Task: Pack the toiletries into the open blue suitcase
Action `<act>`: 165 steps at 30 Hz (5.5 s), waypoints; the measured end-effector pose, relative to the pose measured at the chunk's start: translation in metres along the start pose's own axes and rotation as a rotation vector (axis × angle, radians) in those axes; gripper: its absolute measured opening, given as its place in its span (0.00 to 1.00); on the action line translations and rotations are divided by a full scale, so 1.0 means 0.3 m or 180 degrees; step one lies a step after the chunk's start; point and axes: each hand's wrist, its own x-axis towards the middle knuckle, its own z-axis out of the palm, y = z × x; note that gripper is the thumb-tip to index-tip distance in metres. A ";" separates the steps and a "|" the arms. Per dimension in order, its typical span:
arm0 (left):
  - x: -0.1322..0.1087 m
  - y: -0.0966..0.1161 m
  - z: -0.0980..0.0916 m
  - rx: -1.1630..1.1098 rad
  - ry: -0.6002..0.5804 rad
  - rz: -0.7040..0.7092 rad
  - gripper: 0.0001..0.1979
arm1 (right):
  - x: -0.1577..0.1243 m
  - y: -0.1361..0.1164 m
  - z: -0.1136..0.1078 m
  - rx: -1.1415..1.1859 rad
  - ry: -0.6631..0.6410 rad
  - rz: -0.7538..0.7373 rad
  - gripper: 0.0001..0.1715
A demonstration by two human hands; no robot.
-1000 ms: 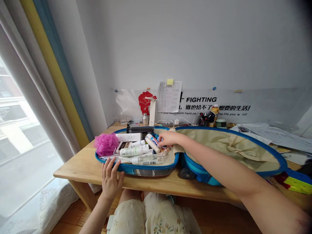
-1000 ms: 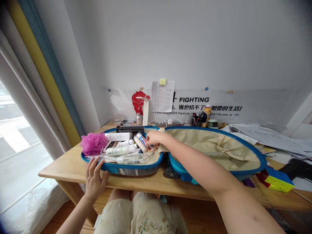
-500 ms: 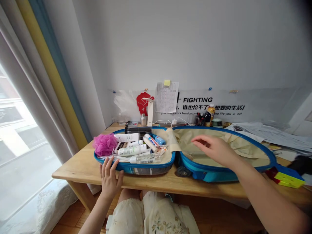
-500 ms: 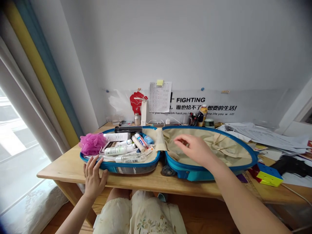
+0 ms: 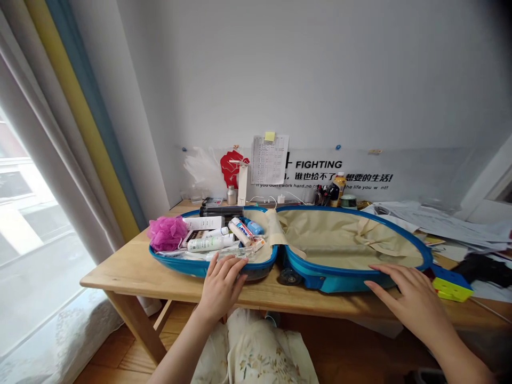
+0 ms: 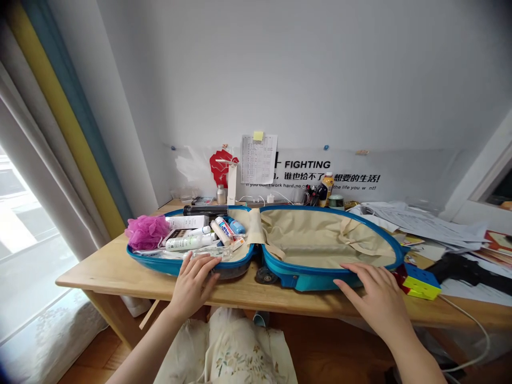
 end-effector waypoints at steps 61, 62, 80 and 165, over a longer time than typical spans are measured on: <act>0.068 -0.517 -0.377 0.0380 -0.0849 -0.1822 0.28 | 0.097 -0.199 0.340 0.1129 0.1287 -0.0954 0.23; 0.093 -0.523 -0.366 0.0480 -0.1029 -0.1851 0.27 | 0.092 -0.199 0.345 0.1176 0.1286 -0.0920 0.23; 0.383 -0.816 -0.055 0.2032 -0.2605 -0.1569 0.27 | 0.074 -0.208 0.343 0.1303 0.1280 -0.0832 0.19; 0.249 -0.938 -0.194 0.2088 -0.3184 -0.1355 0.34 | 0.077 -0.209 0.333 0.1205 0.1339 -0.0892 0.16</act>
